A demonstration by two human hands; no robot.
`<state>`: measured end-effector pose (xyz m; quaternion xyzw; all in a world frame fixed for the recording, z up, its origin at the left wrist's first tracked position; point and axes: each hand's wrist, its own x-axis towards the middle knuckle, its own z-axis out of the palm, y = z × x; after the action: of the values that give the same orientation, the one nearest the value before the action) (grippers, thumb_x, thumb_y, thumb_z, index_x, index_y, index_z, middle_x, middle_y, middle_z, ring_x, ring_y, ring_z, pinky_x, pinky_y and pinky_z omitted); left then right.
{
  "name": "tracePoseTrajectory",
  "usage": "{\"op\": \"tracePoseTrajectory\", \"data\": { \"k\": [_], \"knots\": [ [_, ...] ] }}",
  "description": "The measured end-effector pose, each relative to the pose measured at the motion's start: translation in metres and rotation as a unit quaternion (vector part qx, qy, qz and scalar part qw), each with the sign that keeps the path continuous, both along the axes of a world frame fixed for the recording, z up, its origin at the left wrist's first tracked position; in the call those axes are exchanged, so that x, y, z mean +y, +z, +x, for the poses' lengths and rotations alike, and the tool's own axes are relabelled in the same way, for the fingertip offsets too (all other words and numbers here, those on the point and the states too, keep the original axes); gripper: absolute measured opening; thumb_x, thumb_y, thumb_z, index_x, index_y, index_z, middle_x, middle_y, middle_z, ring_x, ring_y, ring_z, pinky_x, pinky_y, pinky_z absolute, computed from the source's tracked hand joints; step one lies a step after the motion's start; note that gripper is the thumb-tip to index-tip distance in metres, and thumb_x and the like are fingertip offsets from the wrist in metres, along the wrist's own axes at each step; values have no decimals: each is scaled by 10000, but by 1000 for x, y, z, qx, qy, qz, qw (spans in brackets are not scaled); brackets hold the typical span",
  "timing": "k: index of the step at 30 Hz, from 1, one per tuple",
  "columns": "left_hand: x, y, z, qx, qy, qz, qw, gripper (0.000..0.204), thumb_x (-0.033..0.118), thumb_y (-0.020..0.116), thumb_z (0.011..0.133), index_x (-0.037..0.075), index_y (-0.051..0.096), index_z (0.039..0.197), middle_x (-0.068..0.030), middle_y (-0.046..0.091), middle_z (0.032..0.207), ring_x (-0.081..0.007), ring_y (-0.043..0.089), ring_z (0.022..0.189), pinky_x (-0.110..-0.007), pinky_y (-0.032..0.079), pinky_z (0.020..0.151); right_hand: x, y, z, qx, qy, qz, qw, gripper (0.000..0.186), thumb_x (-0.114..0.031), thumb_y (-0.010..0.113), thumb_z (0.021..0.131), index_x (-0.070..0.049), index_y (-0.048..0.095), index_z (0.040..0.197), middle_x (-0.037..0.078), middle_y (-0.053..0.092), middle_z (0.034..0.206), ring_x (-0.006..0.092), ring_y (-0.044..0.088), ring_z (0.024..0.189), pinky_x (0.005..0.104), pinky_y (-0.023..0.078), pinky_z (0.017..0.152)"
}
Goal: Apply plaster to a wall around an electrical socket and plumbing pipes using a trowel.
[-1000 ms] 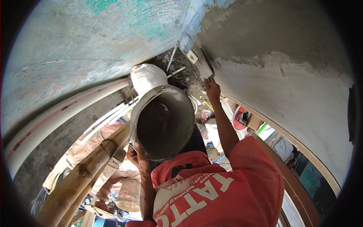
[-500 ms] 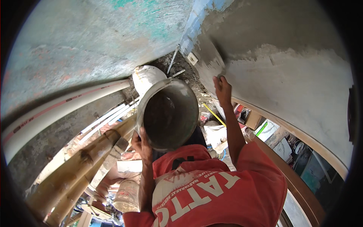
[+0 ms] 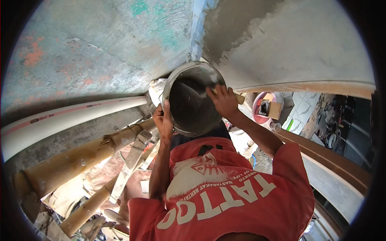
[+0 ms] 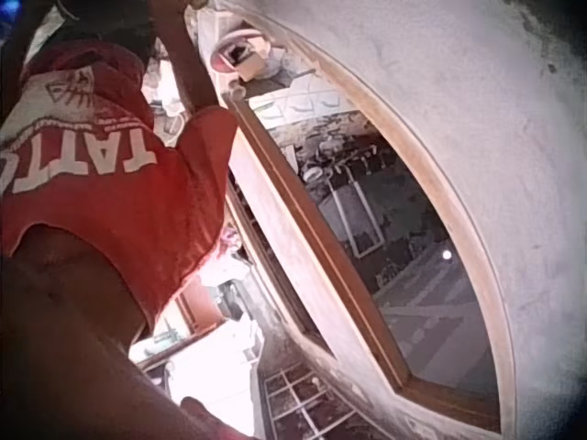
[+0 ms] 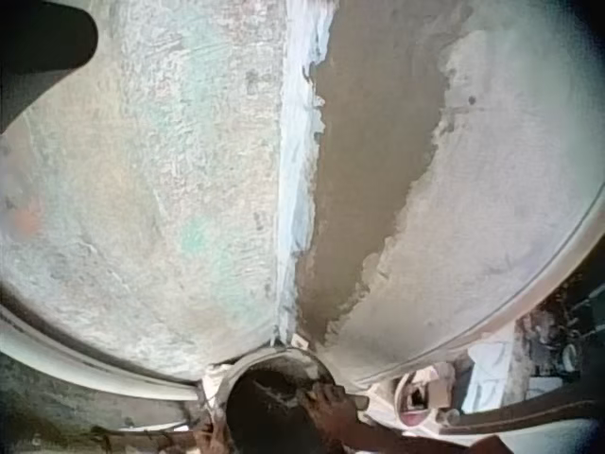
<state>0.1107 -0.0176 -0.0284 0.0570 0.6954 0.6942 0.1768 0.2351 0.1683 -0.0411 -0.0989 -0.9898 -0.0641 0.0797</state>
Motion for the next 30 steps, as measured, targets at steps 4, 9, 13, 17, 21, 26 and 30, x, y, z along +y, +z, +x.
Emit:
{"op": "tracePoseTrajectory", "data": {
  "k": [4,9,13,17,21,26,30],
  "knots": [
    [-1,12,-6,-7,-51,8,999,319,301,549,890,111,502,638,114,330,564,-5,227,525,-202,153,471,-22,8,3,32,29,126,991,353,-201,504,751,-98,542,1086,84,510,915,232,498,821,353,385,700],
    [1,10,-16,43,-56,31,997,365,262,549,894,113,418,587,100,305,549,-17,217,519,-213,156,464,-26,15,28,10,174,45,984,324,-202,523,736,-95,562,1039,79,518,923,220,497,823,352,391,697],
    [9,17,-7,87,-86,-1,993,403,202,575,879,60,363,567,73,284,537,-31,225,531,-234,158,456,-18,22,27,-97,78,-25,992,343,-201,564,703,-105,575,1032,72,529,947,229,525,867,358,420,723],
    [15,21,3,198,-123,-32,972,361,103,567,869,-19,357,601,25,293,522,-47,247,551,-312,418,877,-33,18,25,-97,61,-85,990,321,-200,552,712,-125,585,1023,70,536,946,237,535,910,359,452,744],
    [13,17,11,167,-106,-11,980,309,116,546,882,-27,439,630,35,339,526,-40,272,554,-299,411,879,-40,26,31,-23,30,-199,979,324,-211,582,733,-160,596,1052,59,550,958,226,579,861,360,490,695],
    [19,13,9,134,-43,-8,990,285,177,549,891,-24,523,691,61,371,566,-30,277,556,-221,178,463,-40,27,44,24,-17,-279,960,261,-248,601,759,-152,609,1000,57,571,861,235,607,714,356,503,629],
    [26,0,1,90,20,28,995,437,238,552,893,107,308,556,89,257,553,-30,196,527,-229,144,455,-42,3,59,61,-100,-423,899,271,-257,600,787,-98,605,1006,96,588,830,261,608,728,349,491,629]
  ]
}}
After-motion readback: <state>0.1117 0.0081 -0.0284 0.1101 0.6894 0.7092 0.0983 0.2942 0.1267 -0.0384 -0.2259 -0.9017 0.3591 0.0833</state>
